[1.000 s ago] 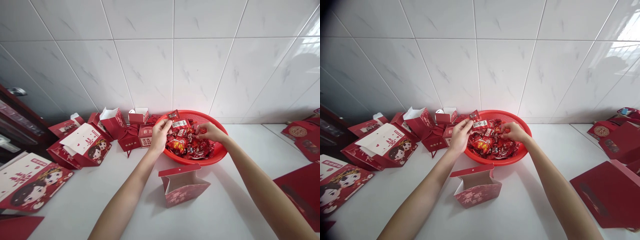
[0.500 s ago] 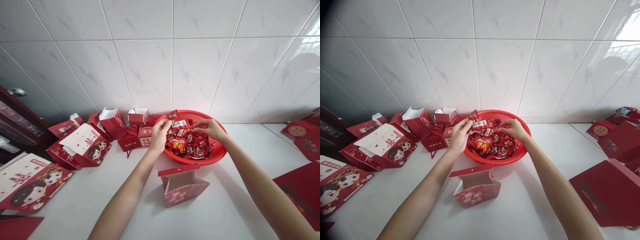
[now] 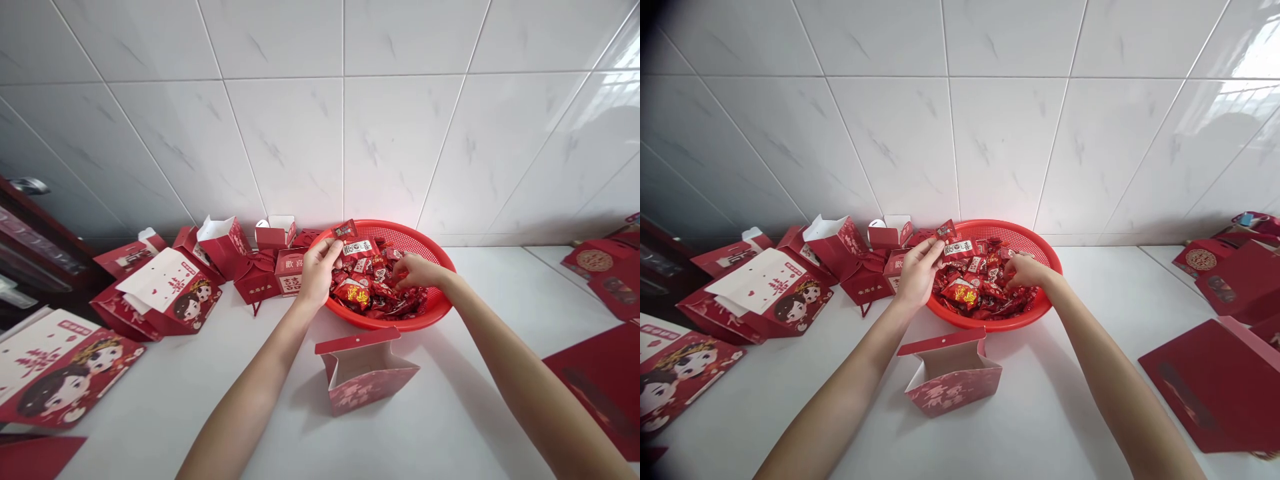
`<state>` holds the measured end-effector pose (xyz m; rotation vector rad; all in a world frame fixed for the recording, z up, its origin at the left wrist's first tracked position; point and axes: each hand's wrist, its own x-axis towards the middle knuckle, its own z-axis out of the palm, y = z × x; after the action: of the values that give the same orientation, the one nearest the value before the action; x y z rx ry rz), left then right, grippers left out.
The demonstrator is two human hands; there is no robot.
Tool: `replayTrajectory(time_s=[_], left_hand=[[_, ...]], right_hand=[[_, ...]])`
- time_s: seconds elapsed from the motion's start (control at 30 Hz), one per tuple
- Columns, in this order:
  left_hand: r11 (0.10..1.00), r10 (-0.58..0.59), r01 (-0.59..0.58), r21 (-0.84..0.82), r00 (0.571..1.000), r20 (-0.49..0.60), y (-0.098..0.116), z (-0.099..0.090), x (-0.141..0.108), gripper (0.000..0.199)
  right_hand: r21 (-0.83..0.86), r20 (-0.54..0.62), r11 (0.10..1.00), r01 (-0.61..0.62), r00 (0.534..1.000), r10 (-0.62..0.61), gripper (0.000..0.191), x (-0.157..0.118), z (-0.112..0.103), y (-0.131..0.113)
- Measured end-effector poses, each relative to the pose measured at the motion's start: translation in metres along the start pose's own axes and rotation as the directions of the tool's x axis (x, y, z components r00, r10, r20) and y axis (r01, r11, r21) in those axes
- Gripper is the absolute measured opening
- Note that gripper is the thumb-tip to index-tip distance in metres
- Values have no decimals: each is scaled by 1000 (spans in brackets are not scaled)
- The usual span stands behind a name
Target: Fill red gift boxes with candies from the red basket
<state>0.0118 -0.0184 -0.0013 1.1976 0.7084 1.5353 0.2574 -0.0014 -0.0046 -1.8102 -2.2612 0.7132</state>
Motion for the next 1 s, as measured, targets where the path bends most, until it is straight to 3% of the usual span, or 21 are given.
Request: replayTrajectory(time_s=[0.17,0.33,0.47,0.6,0.83,1.0], left_hand=[[1000,1,-1,3,1000,1,1,0,0,30],[1000,-7,7,2,1000,-5,-1,-1,0,26],[1000,-19,19,2,1000,-8,-1,-1,1,23],[1000,-27,27,3,1000,-10,2,0,0,23],[1000,-20,20,7,1000,-3,3,2,-1,26],[1000,-20,20,11,1000,-9,3,2,-1,25]], right_hand=[[-11,73,1000,-17,997,18,28,-2,-1,-2],[67,124,998,14,992,-22,15,-4,-4,-5],[160,157,987,-4,987,-22,48,-11,-7,-11],[234,177,971,-59,984,17,52,-15,-7,-16],[243,87,959,-149,987,132,39,-8,-4,-11],[184,-99,969,-166,978,186,31,-4,-2,-5]])
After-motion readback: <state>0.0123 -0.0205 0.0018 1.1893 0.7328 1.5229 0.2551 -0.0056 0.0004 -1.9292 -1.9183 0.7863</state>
